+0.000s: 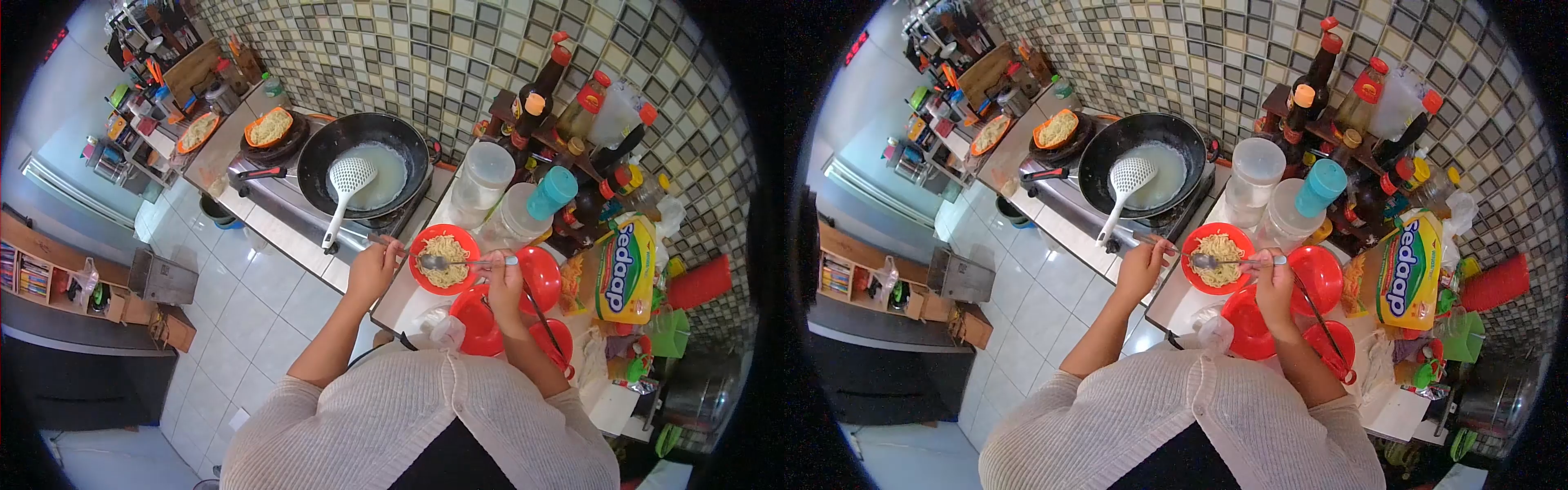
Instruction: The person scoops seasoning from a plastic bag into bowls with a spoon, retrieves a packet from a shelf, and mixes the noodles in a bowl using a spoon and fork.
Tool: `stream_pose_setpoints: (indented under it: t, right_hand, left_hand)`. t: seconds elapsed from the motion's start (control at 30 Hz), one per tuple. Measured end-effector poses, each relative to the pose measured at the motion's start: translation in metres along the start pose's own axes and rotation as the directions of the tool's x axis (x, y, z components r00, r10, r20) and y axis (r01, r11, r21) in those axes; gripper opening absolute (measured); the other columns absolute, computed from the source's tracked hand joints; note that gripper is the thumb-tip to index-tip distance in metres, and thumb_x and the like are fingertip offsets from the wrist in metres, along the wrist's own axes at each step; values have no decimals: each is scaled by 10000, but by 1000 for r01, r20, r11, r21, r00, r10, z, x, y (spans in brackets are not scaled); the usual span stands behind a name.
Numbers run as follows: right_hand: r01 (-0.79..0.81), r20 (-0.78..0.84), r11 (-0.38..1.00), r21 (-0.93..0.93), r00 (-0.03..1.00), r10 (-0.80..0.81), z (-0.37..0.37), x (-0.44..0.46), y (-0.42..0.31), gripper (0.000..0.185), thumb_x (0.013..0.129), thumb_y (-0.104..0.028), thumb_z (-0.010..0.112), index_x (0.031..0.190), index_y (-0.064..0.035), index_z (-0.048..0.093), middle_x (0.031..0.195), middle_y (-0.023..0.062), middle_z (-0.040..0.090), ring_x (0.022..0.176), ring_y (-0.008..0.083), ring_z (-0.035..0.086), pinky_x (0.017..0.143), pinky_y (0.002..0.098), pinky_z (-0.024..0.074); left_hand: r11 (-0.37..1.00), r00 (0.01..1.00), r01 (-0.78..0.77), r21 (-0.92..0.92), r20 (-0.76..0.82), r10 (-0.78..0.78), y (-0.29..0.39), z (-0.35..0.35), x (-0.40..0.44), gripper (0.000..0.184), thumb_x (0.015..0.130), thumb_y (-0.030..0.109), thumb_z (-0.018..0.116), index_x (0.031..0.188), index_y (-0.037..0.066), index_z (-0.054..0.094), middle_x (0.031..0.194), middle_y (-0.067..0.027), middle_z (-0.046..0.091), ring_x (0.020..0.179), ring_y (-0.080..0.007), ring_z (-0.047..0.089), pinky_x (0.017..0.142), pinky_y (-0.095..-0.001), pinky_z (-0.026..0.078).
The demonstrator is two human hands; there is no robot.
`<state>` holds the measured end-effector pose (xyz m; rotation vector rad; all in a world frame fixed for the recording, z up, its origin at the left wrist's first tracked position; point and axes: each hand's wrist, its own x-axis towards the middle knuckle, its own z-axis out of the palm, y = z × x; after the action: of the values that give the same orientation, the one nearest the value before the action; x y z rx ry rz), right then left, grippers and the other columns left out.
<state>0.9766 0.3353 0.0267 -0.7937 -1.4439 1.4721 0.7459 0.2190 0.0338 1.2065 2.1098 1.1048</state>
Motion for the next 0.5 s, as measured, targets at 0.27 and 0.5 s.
stream_pose_setpoints:
  t: [0.27, 0.5]
  right_hand:
    - [11, 55, 1000, -3, 998, -10, 6, 3, -8, 228, 1027, -166, 407, 939, 12, 519, 874, 90, 590, 786, 172, 658, 733, 307, 568]
    - [53, 24, 997, -61, 998, -52, -4, 6, -6, 200, 1020, -151, 429, 976, 16, 531, 910, 93, 595, 801, 175, 658, 731, 305, 564]
  left_hand:
    - [1000, 1000, -5, 17, -28, 5, 2, 1, -2, 363, 1012, 310, 405, 952, 69, 670, 810, -82, 711, 686, -226, 685, 648, -362, 519]
    - [1000, 1000, -2, -17, 0, 2, 3, -9, -6, 332, 1016, 235, 403, 970, 8, 641, 839, -94, 689, 680, -189, 678, 635, -315, 520]
